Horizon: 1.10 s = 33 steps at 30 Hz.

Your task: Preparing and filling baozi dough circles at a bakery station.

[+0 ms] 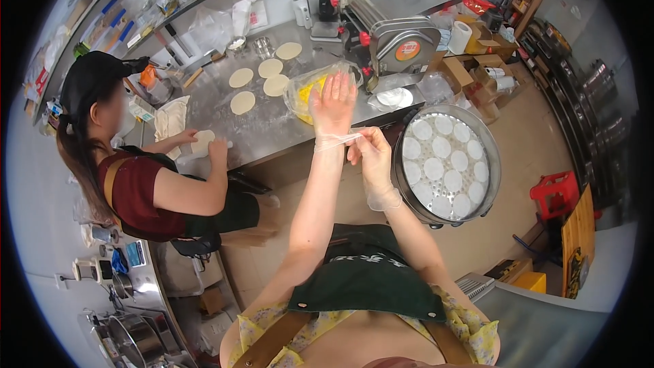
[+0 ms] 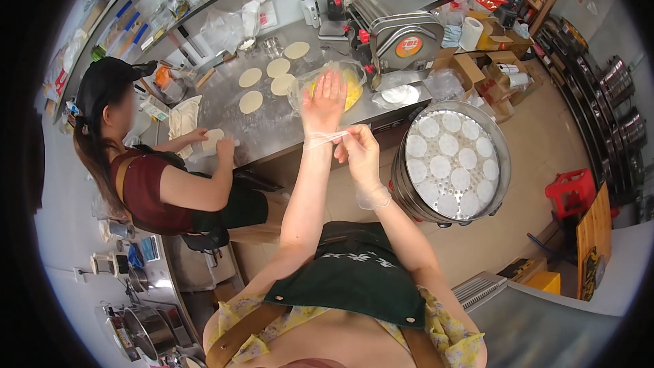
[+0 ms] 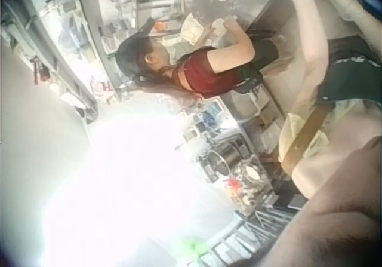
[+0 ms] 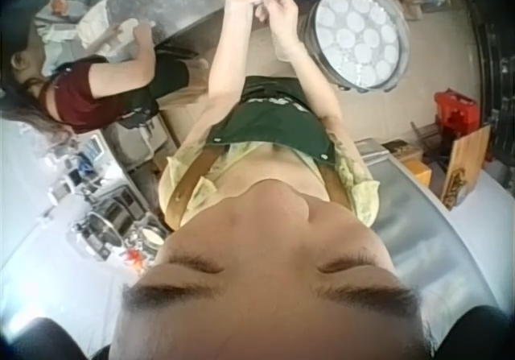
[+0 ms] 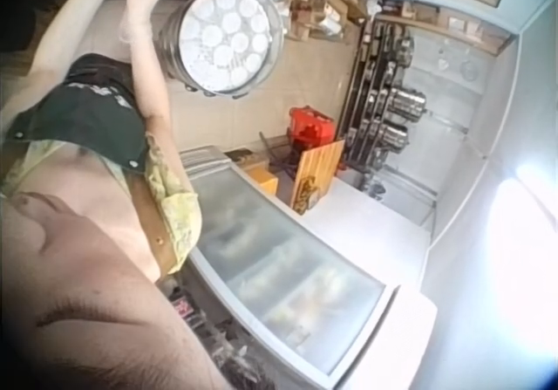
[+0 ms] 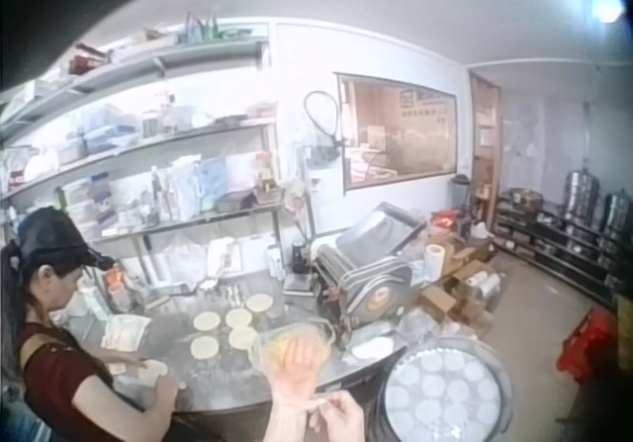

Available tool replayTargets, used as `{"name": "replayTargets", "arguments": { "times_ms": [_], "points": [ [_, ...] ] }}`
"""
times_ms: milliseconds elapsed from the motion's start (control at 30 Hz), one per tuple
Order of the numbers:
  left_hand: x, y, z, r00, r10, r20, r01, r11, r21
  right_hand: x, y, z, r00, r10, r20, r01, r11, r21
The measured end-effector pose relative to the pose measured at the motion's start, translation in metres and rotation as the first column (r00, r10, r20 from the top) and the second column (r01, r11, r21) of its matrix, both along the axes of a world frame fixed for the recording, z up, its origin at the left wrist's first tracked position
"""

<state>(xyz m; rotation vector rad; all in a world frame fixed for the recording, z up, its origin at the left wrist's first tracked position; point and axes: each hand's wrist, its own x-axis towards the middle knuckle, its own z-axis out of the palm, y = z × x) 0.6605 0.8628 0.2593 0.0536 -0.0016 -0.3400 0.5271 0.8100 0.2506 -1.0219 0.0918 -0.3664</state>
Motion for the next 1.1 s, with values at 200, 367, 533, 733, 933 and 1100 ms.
{"name": "replayTargets", "arguments": {
  "times_ms": [200, 367, 533, 733, 933, 1100],
  "points": [
    [0.003, 0.005, -0.004, 0.995, 0.054, 0.084, -0.057, 0.998, 0.029, -0.007, 0.012, 0.013, 0.974, -0.076, 0.215, 0.213, 0.639, -0.739],
    [-0.011, -0.005, 0.005, 0.989, 0.085, 0.119, -0.1, 0.987, 0.129, 0.009, 0.009, -0.002, 0.859, -0.416, 0.299, 0.447, 0.323, -0.834],
    [-0.016, -0.009, 0.003, 0.974, 0.132, 0.185, -0.166, 0.969, 0.182, 0.02, 0.003, 0.016, 0.787, -0.458, 0.413, 0.487, 0.05, -0.872],
    [-0.015, 0.009, 0.017, 0.997, 0.051, 0.053, -0.058, 0.99, 0.131, -0.006, 0.011, 0.009, 0.886, -0.173, 0.431, 0.417, -0.113, -0.902],
    [-0.009, 0.015, 0.014, 0.997, 0.041, 0.067, -0.043, 0.999, 0.018, -0.014, 0.023, 0.013, 0.873, -0.205, 0.442, 0.418, -0.153, -0.896],
    [-0.006, 0.021, 0.018, 0.826, -0.193, 0.53, 0.305, 0.943, -0.131, -0.014, 0.029, 0.012, 0.864, -0.179, 0.47, 0.455, -0.122, -0.882]
  ]
}}
